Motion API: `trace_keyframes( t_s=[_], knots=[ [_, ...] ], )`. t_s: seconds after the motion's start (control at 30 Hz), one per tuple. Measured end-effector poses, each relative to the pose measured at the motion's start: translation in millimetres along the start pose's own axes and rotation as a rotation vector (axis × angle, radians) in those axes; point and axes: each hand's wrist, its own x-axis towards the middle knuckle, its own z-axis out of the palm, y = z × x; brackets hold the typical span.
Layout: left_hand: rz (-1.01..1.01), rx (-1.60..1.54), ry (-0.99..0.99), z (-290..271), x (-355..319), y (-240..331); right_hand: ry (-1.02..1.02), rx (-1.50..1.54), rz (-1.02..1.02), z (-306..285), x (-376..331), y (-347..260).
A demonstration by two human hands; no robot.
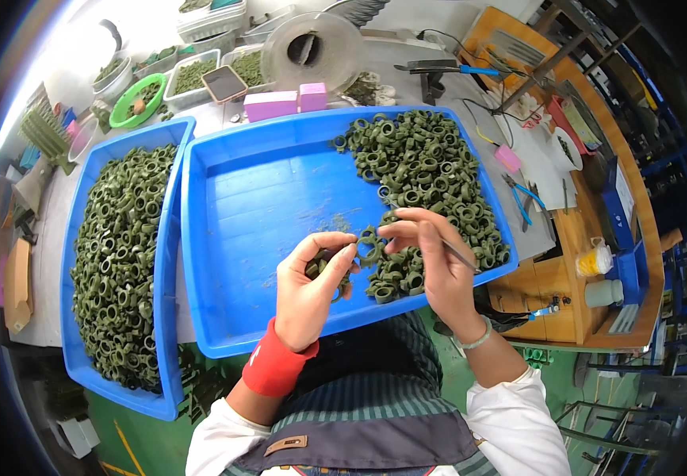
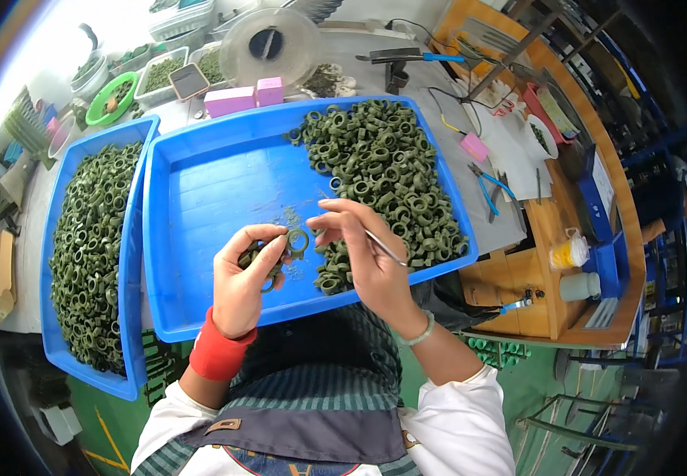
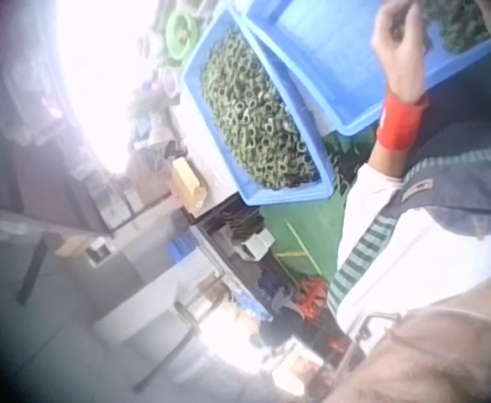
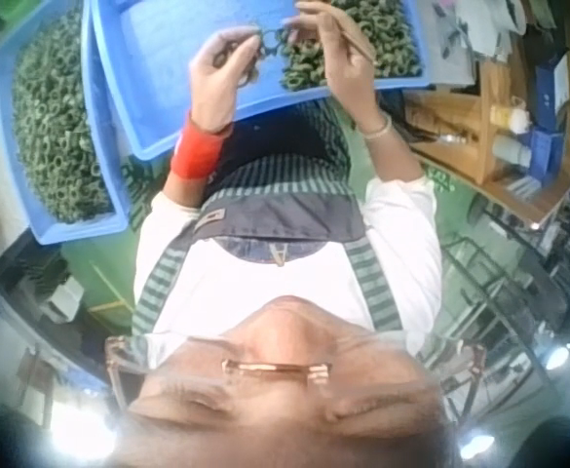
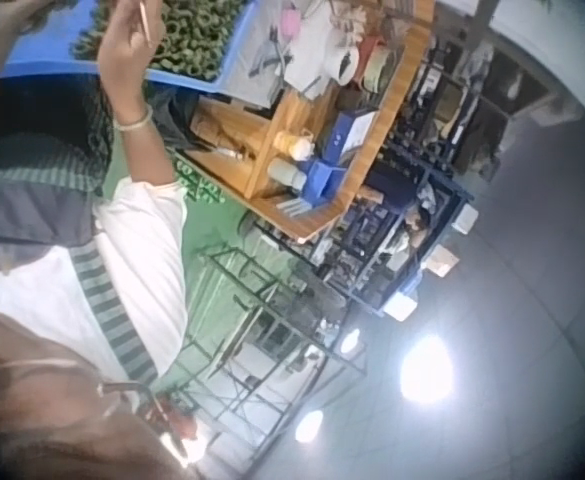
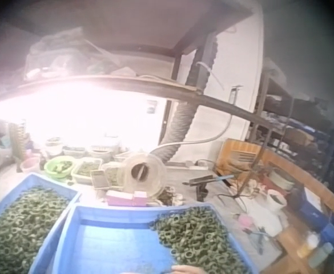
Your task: The person picks up small green components and uses a tool to remove excess material or align pieces. They handle the items one at a time, picking them from a blue tray and placing the finished pieces into another section of the tray or a separate container.
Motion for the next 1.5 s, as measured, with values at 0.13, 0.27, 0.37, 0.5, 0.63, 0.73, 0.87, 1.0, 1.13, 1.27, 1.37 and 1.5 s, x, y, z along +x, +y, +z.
trace_keyframes(
  t_s=[0.13,0.27,0.37,0.5,0.63,0.73,0.87,1.0,1.13,1.27,1.37,1.5],
  knots=[
    [0.052,0.234,-0.105,8.9,-0.8,1.3,-0.09,-0.146,0.119,-9.9,-3.8,4.6],
    [0.142,0.241,-0.07,9.9,-4.7,-2.0,-0.129,-0.098,0.099,-1.3,-5.5,2.1],
    [0.157,0.231,-0.101,22.1,-2.1,-7.8,-0.113,-0.077,0.082,-12.9,-13.5,13.2],
    [0.183,0.27,-0.172,34.7,-8.6,-6.4,-0.079,-0.036,0.079,-24.5,-30.3,6.1],
    [0.194,0.27,-0.213,34.7,-8.9,-3.0,-0.071,-0.047,0.032,-24.7,-32.4,3.1],
    [0.202,0.291,-0.282,23.2,-12.0,2.1,-0.088,-0.066,0.037,-21.6,-32.5,-0.9],
    [0.247,0.298,-0.282,21.2,-18.2,1.9,-0.082,-0.084,-0.014,-16.3,-37.4,-0.3],
    [0.235,0.321,-0.249,21.7,-29.4,7.7,-0.117,-0.082,-0.006,-16.5,-38.7,-4.9],
    [0.272,0.282,-0.183,12.4,-18.7,-1.8,-0.152,-0.104,-0.006,-8.8,-27.2,5.3],
    [0.228,0.289,-0.217,28.1,-18.7,12.1,-0.191,-0.103,0.087,-27.7,-31.5,-2.5],
    [0.178,0.187,-0.21,20.1,-15.6,11.1,-0.192,0.161,0.246,-22.0,-29.0,-6.8],
    [0.129,0.142,-0.127,3.6,-16.1,8.2,-0.191,0.195,0.293,-3.9,-25.4,-0.6]
  ],
)
